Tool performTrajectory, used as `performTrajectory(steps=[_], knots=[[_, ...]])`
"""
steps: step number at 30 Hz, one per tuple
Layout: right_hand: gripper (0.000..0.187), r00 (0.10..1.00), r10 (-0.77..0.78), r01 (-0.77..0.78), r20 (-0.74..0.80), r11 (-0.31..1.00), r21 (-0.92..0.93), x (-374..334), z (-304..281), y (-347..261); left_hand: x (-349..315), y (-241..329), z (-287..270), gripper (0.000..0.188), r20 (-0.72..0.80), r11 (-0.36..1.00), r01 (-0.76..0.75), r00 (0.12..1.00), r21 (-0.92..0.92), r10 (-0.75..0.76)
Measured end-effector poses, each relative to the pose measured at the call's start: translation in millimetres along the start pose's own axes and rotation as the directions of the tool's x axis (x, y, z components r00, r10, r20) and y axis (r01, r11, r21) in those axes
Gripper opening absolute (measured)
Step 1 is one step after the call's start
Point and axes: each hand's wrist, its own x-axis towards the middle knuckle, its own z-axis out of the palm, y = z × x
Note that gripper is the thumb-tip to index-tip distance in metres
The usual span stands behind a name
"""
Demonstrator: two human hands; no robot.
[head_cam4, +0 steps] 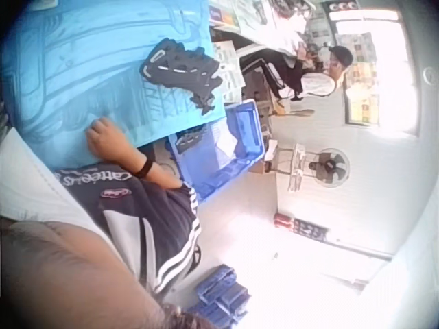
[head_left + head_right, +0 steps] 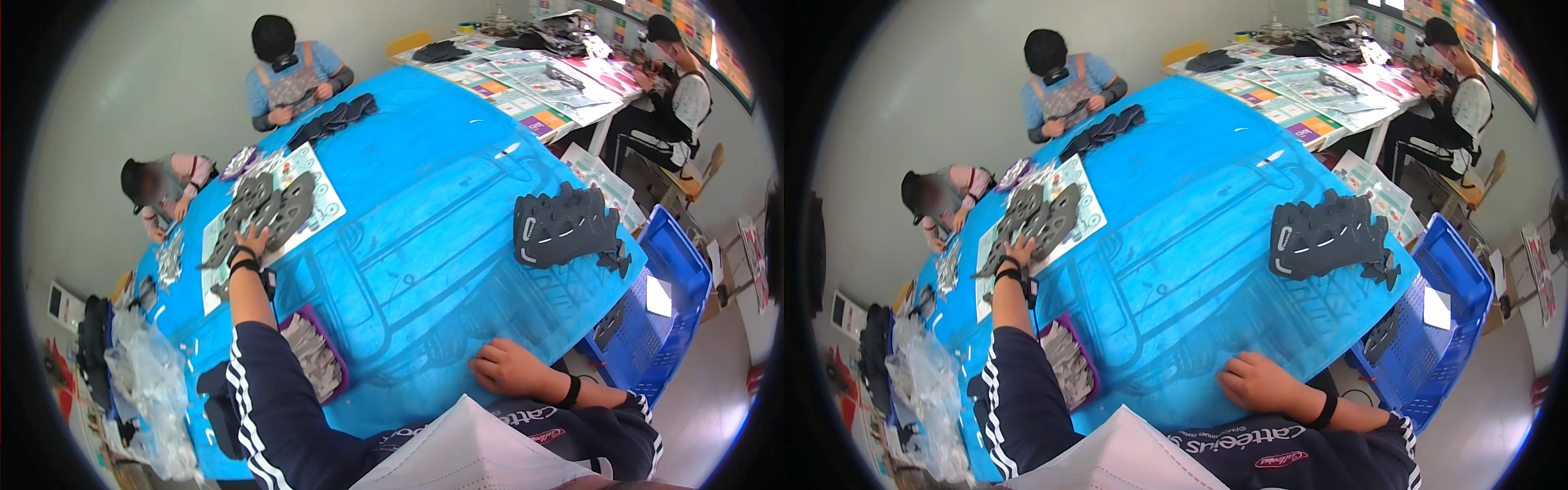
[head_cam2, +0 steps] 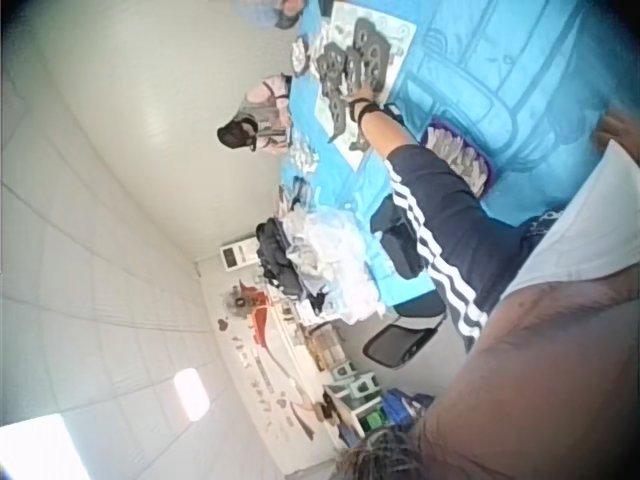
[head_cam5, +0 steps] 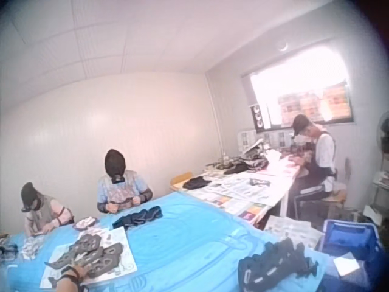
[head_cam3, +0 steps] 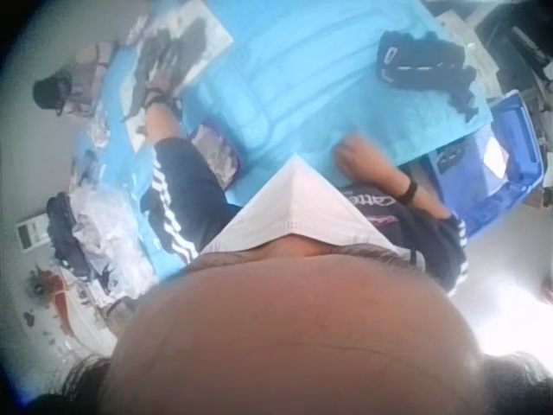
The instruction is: The user is applying white adhesive tape to various black and grey shoe upper components at a workstation.
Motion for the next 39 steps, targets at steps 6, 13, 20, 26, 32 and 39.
performTrajectory(steps=[6, 13, 20, 26, 32, 39], knots=[[0.013, 1.0, 0.017, -0.017, 0.008, 1.0, 0.005, -0.3, 0.9, -2.3, -17.6, 41.8, -2.1, 0.087, 0.148, 0.995, 0.086, 0.985, 0.043, -0.092], [0.013, 0.999, 0.03, -0.03, 0.016, 1.0, -0.002, 1.2, 2.3, -3.1, -24.5, 60.4, 7.2, 0.086, 0.406, 0.98, -0.031, 0.907, -0.198, 0.111], [0.013, 1.0, 0.007, -0.007, 0.005, 1.0, 0.019, 0.4, 0.1, -4.9, -53.7, 93.1, 13.5, 0.095, 0.41, 0.941, -0.314, 0.88, 0.128, 0.238], [0.012, 1.0, 0.02, -0.022, 0.021, 0.998, 0.053, -2.6, 4.1, -2.5, -113.8, 154.2, 29.1, 0.09, 0.482, 0.858, -0.494, 0.791, 0.141, 0.376], [0.015, 1.0, 0.021, -0.02, -0.021, 1.0, 0.012, -0.5, 3.3, -3.6, -213.0, 196.7, 22.9, 0.058, 0.431, 0.671, -0.739, 0.625, 0.059, 0.651], [0.015, 0.998, 0.035, -0.033, -0.043, 0.999, 0.035, 4.8, 5.5, -2.5, -171.5, 178.0, -6.4, 0.034, -0.058, 0.534, -0.842, 0.531, 0.076, 0.845]])
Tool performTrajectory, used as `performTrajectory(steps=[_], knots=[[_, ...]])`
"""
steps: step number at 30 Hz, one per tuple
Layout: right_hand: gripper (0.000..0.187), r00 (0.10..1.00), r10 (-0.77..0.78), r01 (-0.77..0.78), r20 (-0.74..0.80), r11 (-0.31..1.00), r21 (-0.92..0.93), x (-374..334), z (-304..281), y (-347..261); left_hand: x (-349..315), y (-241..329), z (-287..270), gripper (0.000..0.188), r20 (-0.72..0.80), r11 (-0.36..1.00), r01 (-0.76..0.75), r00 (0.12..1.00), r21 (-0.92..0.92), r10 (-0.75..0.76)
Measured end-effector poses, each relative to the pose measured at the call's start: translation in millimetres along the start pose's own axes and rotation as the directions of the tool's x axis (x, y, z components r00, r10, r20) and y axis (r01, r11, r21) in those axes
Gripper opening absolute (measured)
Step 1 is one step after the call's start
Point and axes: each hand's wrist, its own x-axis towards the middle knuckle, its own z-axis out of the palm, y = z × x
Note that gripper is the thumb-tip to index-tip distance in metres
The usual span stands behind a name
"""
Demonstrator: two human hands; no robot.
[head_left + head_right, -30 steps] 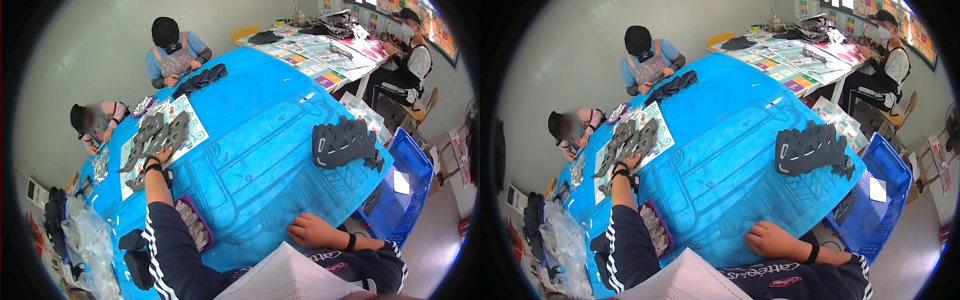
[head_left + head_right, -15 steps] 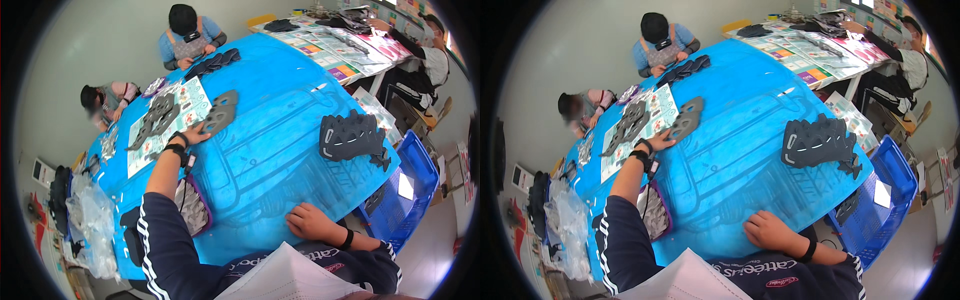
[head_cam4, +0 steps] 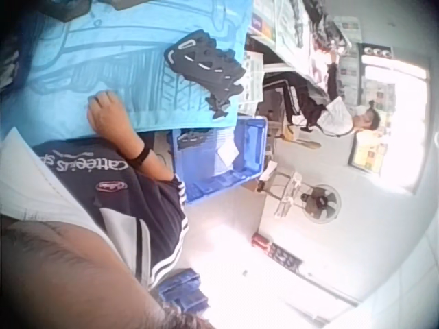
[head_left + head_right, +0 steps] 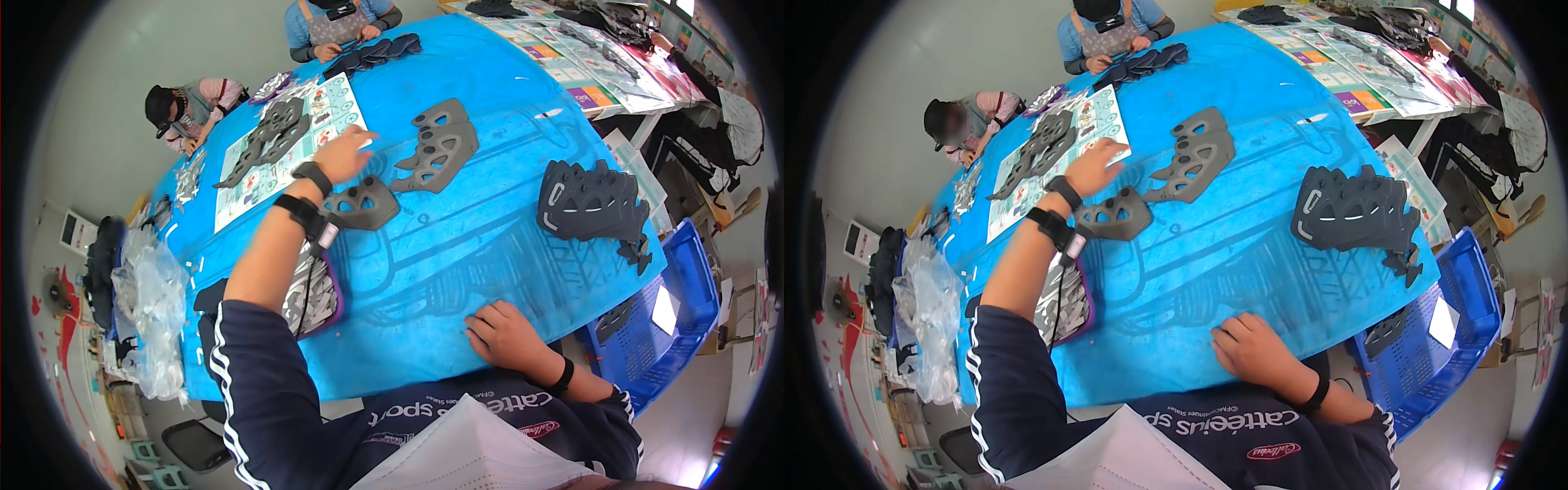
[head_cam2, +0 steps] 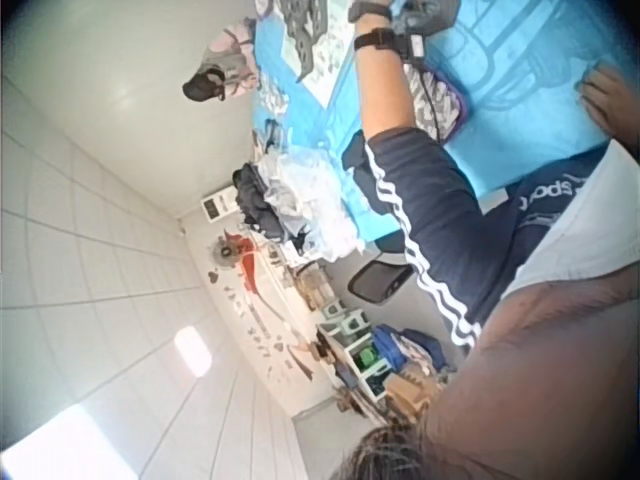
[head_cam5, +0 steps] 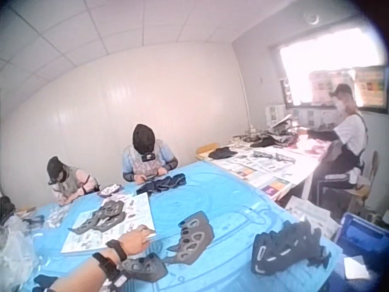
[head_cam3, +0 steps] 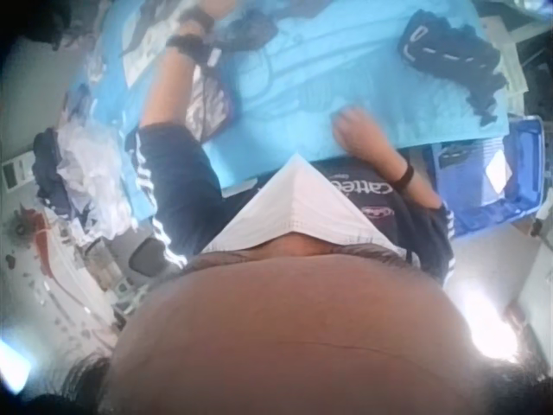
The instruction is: The user is applying white adhesive tape to various black and grey shoe upper components at a workstation.
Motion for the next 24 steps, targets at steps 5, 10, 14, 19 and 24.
performTrajectory(steps=[5, 10, 14, 19, 24], knots=[[0.015, 1.0, -0.016, 0.016, -0.008, 1.0, -0.003, -3.3, -3.2, -2.0, -29.4, -180.5, 18.7, 0.057, -0.128, 0.909, 0.385, 0.921, 0.159, -0.368], [0.015, 0.998, -0.036, 0.036, 0.049, 0.999, -0.002, -3.9, -4.6, 1.5, -56.1, -261.0, 38.2, 0.08, 0.055, 0.713, 0.672, 0.718, 0.2, -0.693], [0.016, 0.996, 0.012, -0.008, 0.089, 0.999, -0.036, -5.7, -5.9, 4.0, -39.3, -250.5, 58.3, 0.086, 0.053, 0.603, 0.785, 0.602, 0.144, -0.797], [0.017, 0.994, 0.023, -0.02, 0.104, 0.999, -0.031, -2.5, -6.9, 0.0, -37.9, -252.9, 40.8, 0.088, 0.204, 0.626, 0.766, 0.596, 0.146, -0.776], [0.017, 0.993, 0.023, -0.019, 0.114, 0.999, -0.036, 0.6, -9.3, -3.2, -40.7, -257.5, 46.0, 0.059, 0.223, 0.768, 0.508, 0.757, 0.391, -0.614]])
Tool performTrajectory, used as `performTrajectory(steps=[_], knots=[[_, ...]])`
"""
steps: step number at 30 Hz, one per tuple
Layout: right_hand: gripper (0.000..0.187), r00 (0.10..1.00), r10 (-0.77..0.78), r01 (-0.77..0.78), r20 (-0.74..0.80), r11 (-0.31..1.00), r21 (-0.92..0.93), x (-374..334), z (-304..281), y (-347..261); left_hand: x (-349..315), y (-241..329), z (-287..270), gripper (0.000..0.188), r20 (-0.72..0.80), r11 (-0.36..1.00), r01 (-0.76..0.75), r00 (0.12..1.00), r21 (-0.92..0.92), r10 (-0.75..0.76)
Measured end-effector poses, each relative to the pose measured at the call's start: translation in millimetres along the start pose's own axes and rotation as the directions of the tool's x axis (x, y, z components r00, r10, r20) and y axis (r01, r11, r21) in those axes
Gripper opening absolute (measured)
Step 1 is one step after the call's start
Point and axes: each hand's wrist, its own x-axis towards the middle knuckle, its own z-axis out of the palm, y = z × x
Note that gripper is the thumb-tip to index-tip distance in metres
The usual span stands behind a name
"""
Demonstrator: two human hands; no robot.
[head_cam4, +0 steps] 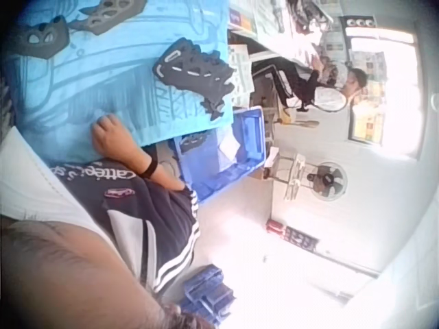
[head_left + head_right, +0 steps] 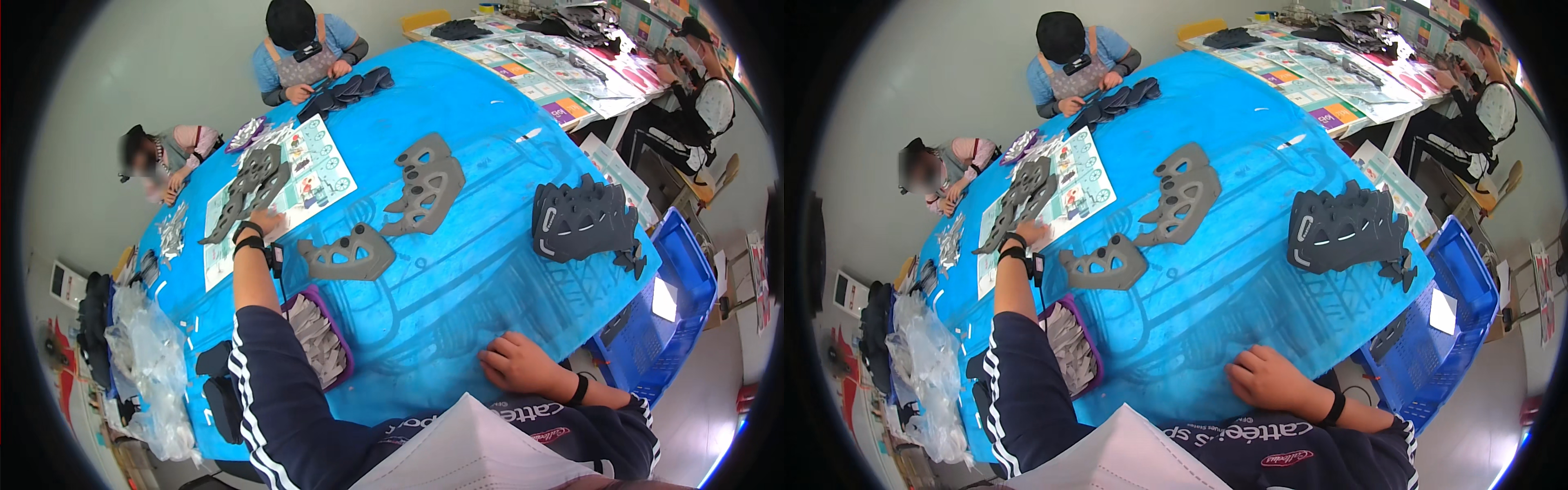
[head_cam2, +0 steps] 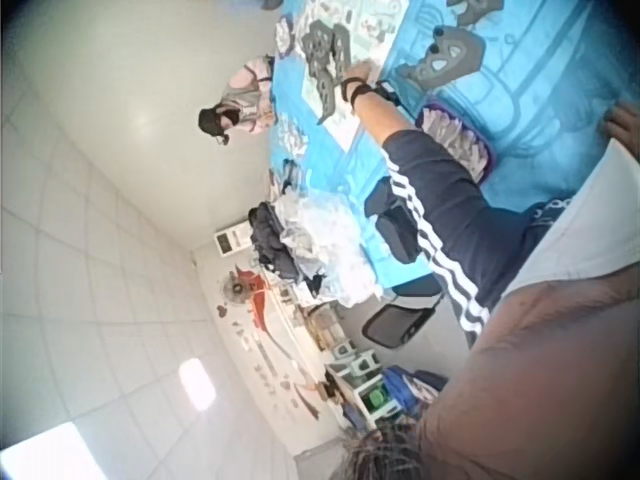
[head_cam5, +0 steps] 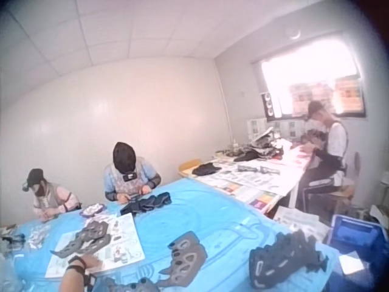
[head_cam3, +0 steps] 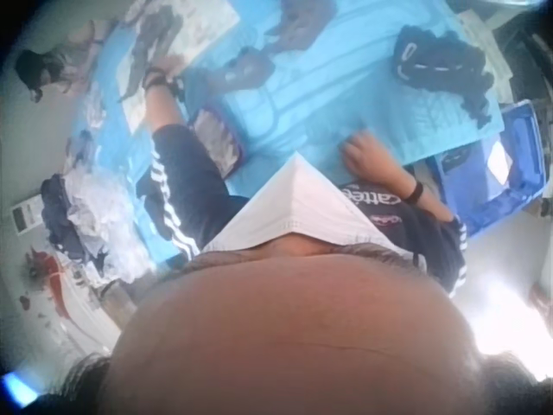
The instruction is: The user is applying white adhesive tape to various black and grey shoe upper components at a workstation.
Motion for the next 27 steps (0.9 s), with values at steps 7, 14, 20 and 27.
performTrajectory(steps=[7, 14, 20, 27], knots=[[0.017, 0.992, -0.116, 0.119, -0.055, 0.991, 0.057, -1.8, -2.0, -6.4, -15.2, -102.6, 36.7, 0.05, -0.111, 0.973, 0.09, 0.991, 0.214, -0.068], [0.016, 1.0, 0.012, -0.012, 0.004, 1.0, 0.021, 0.8, 1.3, 3.7, -17.7, 12.3, 6.1, 0.08, -0.024, 0.928, 0.328, 0.941, -0.177, -0.338], [0.017, 1.0, 0.024, -0.024, 0.0, 0.999, 0.039, 1.9, -0.1, 2.5, -4.6, -10.3, 7.0, 0.077, -0.026, 0.929, 0.266, 0.959, -0.259, -0.282], [0.017, 0.999, 0.042, -0.043, 0.018, 0.998, 0.046, 2.1, -0.2, 1.8, 5.2, -10.7, 17.5, 0.081, -0.093, 0.937, 0.276, 0.949, -0.213, -0.3]])
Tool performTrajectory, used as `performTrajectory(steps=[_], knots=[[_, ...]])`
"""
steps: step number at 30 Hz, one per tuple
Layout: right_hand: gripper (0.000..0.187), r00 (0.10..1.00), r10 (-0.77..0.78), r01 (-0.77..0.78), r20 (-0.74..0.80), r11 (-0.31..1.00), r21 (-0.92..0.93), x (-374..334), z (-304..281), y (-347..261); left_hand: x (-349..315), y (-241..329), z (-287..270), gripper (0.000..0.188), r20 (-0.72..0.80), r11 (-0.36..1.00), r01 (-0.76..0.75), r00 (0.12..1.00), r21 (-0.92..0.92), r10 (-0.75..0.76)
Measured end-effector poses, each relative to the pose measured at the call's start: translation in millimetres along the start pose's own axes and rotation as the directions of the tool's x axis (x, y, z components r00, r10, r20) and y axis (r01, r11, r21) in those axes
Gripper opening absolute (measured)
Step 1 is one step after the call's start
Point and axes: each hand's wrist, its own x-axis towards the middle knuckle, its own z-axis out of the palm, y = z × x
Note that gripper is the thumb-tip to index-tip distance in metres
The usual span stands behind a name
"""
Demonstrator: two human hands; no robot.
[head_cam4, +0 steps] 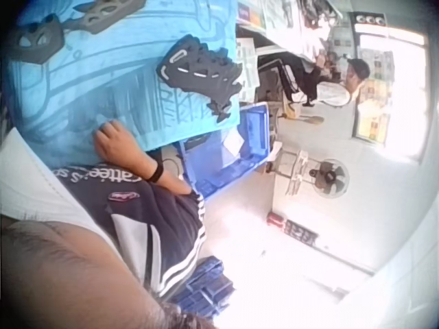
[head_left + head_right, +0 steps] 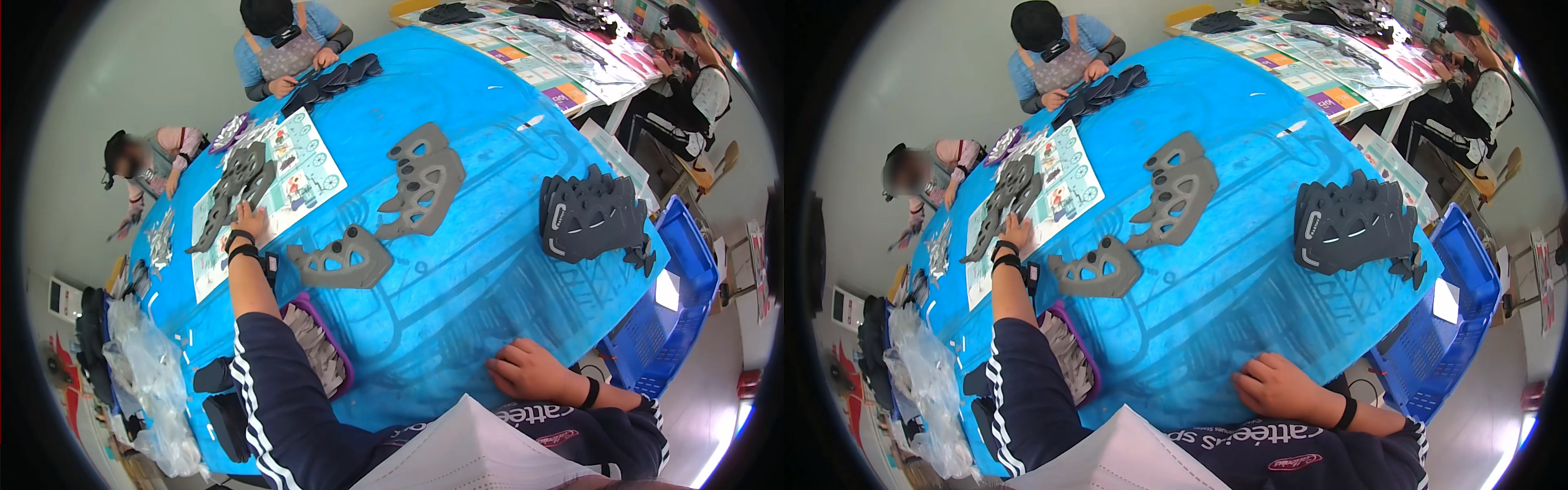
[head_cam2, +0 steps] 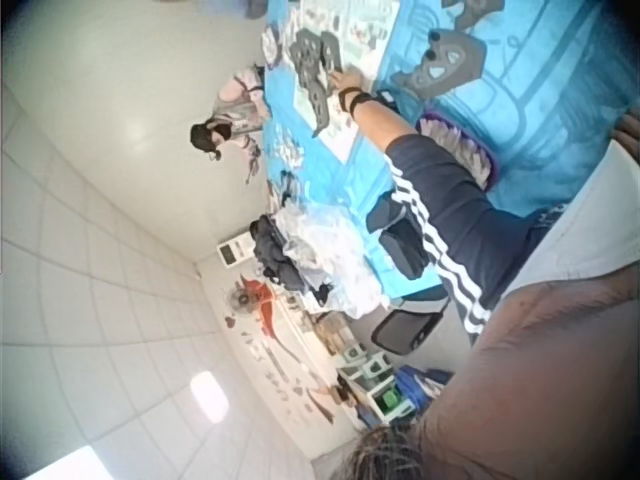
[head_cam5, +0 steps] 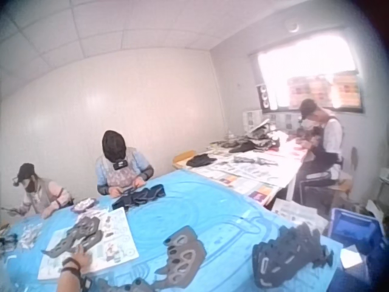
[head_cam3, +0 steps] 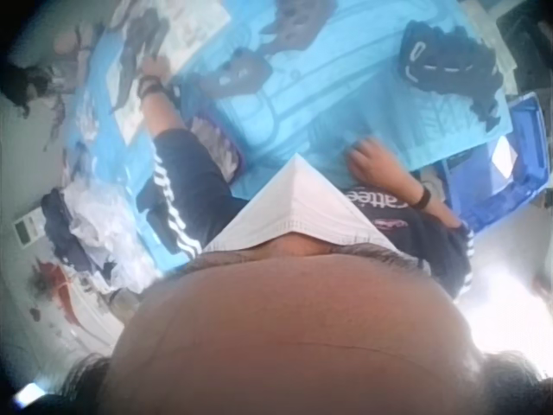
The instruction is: The user is applying white adhesive tape to various black and grey shoe upper components at a workstation.
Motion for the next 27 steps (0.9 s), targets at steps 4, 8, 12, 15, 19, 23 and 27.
performTrajectory(steps=[4, 8, 12, 15, 19, 23, 27], knots=[[0.017, 1.0, 0.001, -0.001, 0.006, 1.0, -0.003, -3.1, 2.0, 2.7, -17.8, 32.6, -17.9, 0.083, 0.104, 0.997, 0.077, 0.991, 0.013, -0.078], [0.015, 1.0, -0.014, 0.014, 0.015, 1.0, -0.001, 0.0, -1.9, 0.2, -24.9, 21.5, -38.6, 0.097, 0.001, 0.996, 0.078, 0.997, 0.033, -0.078], [0.015, 1.0, 0.002, -0.002, 0.02, 1.0, -0.01, -0.5, -1.0, 1.8, -51.4, 48.6, -64.2, 0.082, -0.109, 1.0, -0.001, 0.994, 0.007, 0.002], [0.015, 0.999, -0.048, 0.048, 0.006, 0.999, 0.01, 1.3, -1.2, -0.1, -60.4, 24.8, -87.7, 0.071, -0.352, 0.957, -0.2, 0.929, -0.21, 0.116], [0.014, 0.999, -0.042, 0.042, -0.024, 0.999, 0.002, -2.5, 3.5, 2.9, -134.5, 60.7, -129.2, 0.047, -0.473, 0.77, -0.47, 0.845, -0.432, 0.251], [0.015, 0.994, -0.059, 0.064, -0.091, 0.997, 0.05, -2.5, 7.0, 3.3, -256.1, 98.0, -155.8, 0.027, -0.363, 0.203, -0.425, 0.889, -0.882, 0.28], [0.02, 0.969, -0.025, 0.057, -0.245, 0.99, 0.125, -6.5, 4.5, 2.7, -369.5, 121.7, -149.3, 0.019, -0.402, -0.281, -0.339, 0.891, -0.898, 0.211]])
